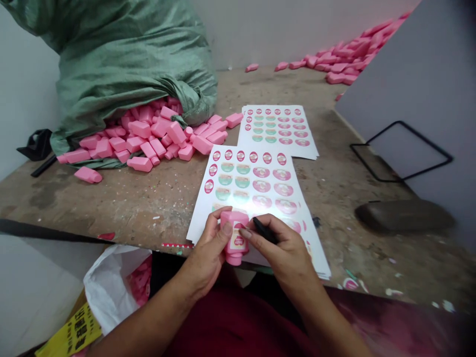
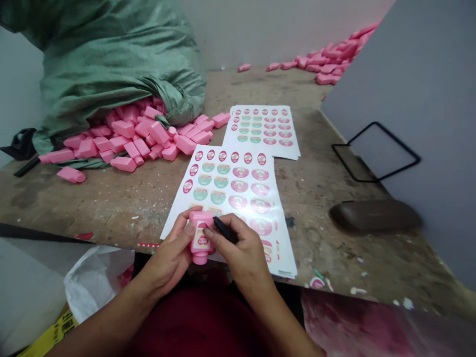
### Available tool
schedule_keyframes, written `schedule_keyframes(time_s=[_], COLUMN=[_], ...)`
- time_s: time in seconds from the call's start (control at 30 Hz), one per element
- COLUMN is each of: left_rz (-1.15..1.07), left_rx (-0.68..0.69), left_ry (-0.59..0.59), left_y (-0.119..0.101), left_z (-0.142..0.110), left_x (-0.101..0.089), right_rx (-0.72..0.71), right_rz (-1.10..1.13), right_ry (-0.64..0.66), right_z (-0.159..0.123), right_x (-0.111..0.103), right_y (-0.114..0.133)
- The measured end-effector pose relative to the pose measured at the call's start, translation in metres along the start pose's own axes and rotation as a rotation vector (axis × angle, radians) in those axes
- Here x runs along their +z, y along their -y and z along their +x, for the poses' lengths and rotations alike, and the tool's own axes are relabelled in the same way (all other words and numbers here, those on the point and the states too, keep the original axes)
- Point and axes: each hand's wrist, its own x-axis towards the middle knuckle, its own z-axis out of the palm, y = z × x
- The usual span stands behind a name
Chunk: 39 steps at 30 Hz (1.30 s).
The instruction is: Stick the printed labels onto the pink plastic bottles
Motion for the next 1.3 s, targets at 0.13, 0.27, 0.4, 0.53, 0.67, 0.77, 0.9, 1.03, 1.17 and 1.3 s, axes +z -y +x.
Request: schedule_keyframes(time_s=[0.13,0.27,0.4,0.53,0.67,0.77,0.9,1.03,1.17,1.3], left_rz=[-0.104,-0.095,-0.021,-0.028,-0.151,-0.198,-0.246,-0.257,-0.227,-0.21], left_rx=[-0.019,0.036,0.054,0.014,-0.047,-0.069,-0.132,-0.169,-0.14,-0.127], left_ry=[0.0,-0.012,0.017,0.063,0.051,0.049,0.084,0.108,0.128,0.127], left_y=[-0.001,0.0,0.0,-0.001,0.0,0.003,0.006,0.004,-0.001,-0.004], left_z=[0.001,0.0,-0.001,0.0,0.002,0.004,0.006,0.007,0.007,0.004], left_x=[0.004,0.006,0.004,0.001,0.0,0.001,-0.001,-0.004,-0.005,-0.007], right_rx=[-0.23,-0.097,-0.005,-0.041,-0.205,-0.141,0.01,0.12,0.153,0.154], right_rz=[-0.212,-0.077,-0.029,-0.04,-0.198,-0.135,0.102,0.383,0.533,0.511], right_ry=[-0.102,-0.159,-0.073,-0.043,-0.134,-0.14,-0.106,-0.01,0.043,0.022], right_z=[-0.006,-0.006,-0.001,-0.002,-0.01,-0.013,-0.011,-0.01,-0.008,-0.002], right_x=[0.002,0.001,-0.003,-0.004,0.001,0.005,0.008,0.011,0.012,0.002], right_y=[-0.001,-0.002,0.0,0.002,0.003,0.004,0.005,0.005,0.01,0.021])
